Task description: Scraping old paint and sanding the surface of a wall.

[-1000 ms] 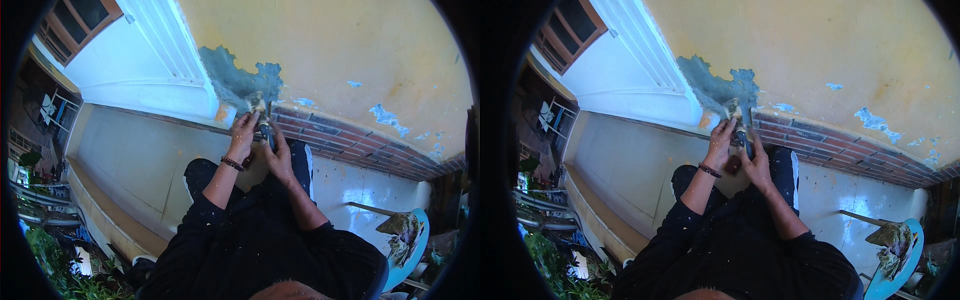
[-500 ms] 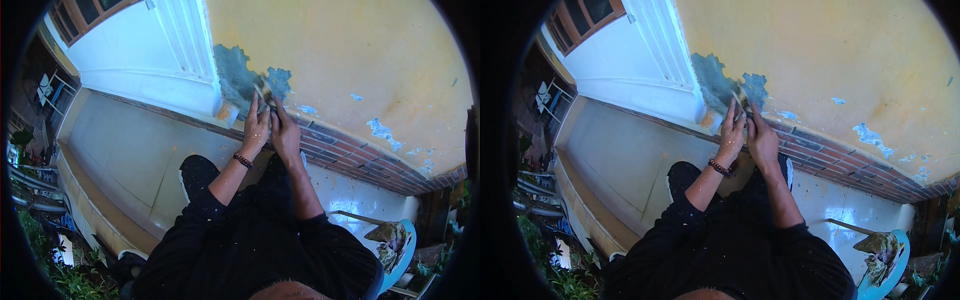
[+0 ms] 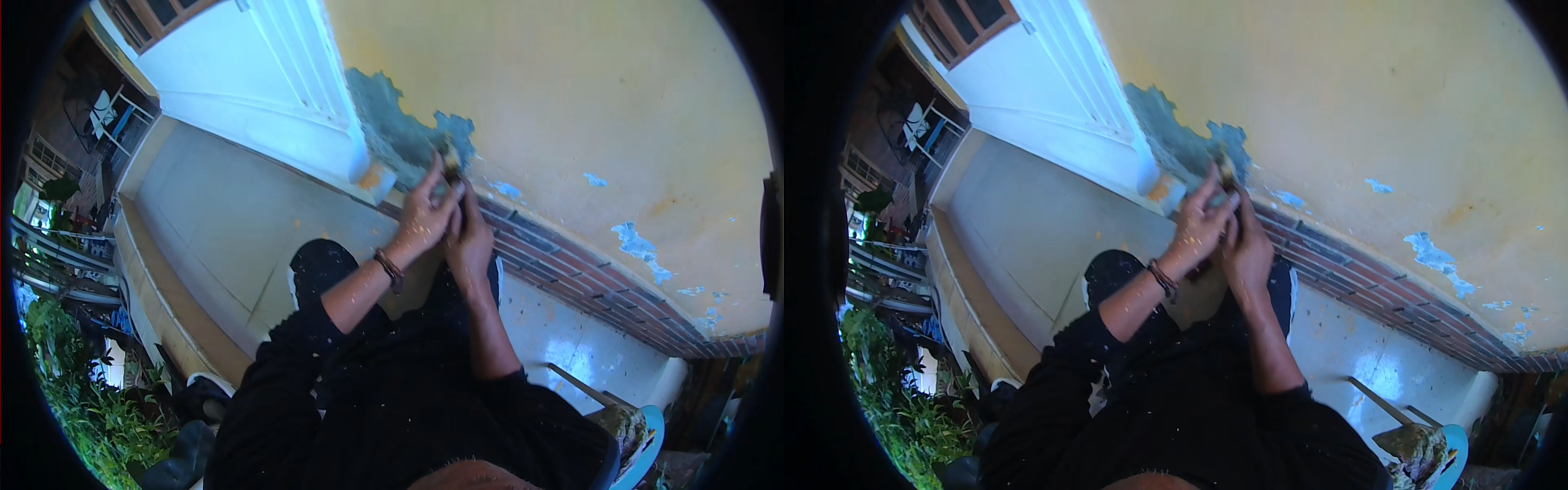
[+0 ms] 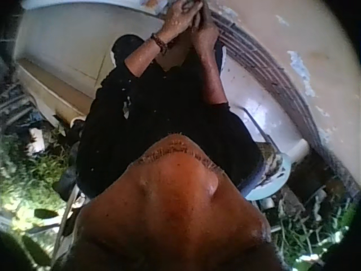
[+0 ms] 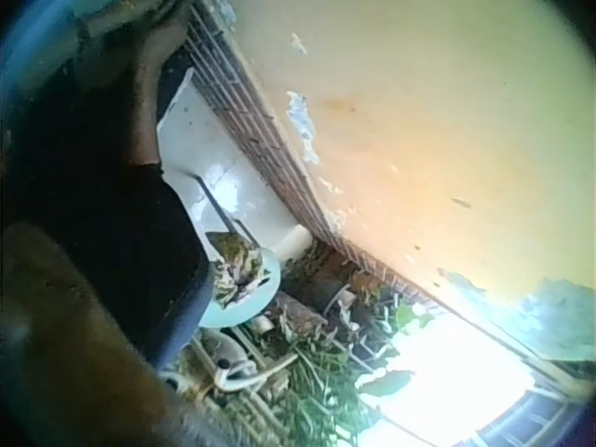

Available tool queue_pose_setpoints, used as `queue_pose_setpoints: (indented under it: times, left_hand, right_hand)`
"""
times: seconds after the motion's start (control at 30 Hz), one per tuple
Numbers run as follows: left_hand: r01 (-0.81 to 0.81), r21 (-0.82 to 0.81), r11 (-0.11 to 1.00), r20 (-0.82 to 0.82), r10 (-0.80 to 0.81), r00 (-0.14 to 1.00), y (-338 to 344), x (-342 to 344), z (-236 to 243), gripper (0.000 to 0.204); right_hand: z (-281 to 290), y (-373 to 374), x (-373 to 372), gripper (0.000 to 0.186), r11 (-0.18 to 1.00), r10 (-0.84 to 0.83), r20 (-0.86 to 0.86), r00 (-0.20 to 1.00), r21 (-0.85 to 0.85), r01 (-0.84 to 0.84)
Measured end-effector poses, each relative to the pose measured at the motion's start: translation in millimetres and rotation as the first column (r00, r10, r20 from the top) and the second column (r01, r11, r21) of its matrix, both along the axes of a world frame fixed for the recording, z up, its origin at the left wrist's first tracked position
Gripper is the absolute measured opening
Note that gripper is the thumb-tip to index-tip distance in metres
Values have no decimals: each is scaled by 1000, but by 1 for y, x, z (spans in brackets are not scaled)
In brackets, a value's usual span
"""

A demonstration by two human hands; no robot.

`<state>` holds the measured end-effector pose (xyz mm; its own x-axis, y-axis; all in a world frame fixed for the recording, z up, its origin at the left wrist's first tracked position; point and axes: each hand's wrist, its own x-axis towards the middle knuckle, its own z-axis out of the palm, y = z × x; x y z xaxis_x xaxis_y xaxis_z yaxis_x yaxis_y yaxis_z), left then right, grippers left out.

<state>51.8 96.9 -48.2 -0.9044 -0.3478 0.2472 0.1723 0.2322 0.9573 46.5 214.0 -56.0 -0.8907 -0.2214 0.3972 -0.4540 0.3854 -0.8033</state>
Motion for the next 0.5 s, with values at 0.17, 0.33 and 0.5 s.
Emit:
queue_pose_setpoints:
  times: [0.17, 0.33, 0.5]
  left_hand:
    - [-70, 111, 991, -68, 78, 995, -8, 1, 1, 77]
    - [76, 387, 919, 369, -230, 900, -3, 29, 7, 43]
    - [52, 38, 998, 381, -63, 922, -25, 30, 25, 24]
  right_hand:
    - [2, 10, -3, 64, 952, 305, 31, 952, -12, -305]
    - [2, 38, 42, 83, 879, 476, 33, 879, -64, -473]
    - [-51, 45, 56, 80, 718, 687, 369, 625, -475, -509]
